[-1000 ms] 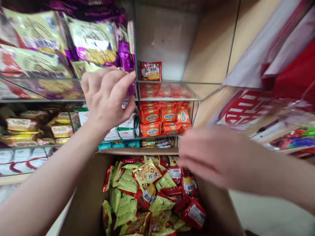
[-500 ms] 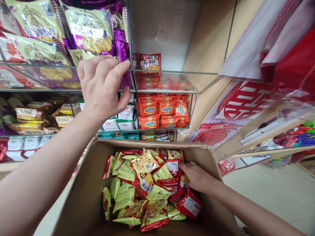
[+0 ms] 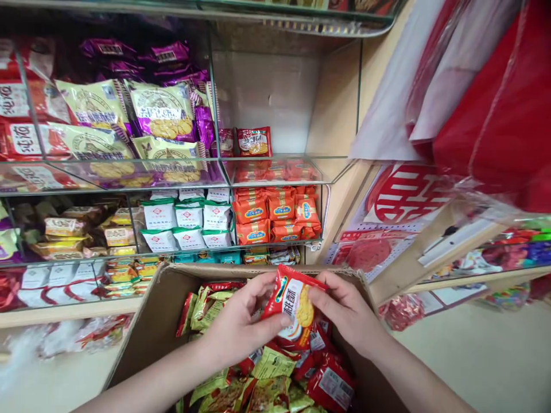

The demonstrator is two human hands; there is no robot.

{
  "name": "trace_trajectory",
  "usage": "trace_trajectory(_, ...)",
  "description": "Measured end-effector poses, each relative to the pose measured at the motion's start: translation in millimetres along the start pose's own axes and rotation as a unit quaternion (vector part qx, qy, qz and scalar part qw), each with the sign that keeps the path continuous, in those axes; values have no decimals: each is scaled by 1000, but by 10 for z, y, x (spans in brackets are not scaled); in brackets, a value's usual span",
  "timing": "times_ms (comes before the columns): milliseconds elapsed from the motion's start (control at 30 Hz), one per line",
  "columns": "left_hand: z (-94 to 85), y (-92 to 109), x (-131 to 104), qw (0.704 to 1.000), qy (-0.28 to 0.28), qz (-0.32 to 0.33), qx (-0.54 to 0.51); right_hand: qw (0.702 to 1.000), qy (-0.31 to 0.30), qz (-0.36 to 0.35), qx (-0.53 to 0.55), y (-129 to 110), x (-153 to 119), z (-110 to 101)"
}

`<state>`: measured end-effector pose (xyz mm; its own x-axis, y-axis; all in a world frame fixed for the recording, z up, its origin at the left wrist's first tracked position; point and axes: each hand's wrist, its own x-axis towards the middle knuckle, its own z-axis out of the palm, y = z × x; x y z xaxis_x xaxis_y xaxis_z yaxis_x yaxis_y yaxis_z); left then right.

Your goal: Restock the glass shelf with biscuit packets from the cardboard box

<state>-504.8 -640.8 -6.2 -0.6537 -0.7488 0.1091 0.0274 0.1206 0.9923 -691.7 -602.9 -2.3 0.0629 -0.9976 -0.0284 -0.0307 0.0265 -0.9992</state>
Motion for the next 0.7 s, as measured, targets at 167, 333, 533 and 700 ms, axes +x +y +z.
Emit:
trace_trajectory(167,-131,182,49,997,12,-45,-67,997,29,-2,65,74,81,86)
trace_trajectory(333,-260,530,-23,954,-26,127,271,984,-82,-87,-135,-316,34,95)
trace_trajectory(533,-630,1032,44,804,141,375,440,907,78,-311,-274,-1137,84,-97)
trace_trajectory(700,-1228,1136,391,599,298,431,605,830,235,-378,-337,-1802,810,-156)
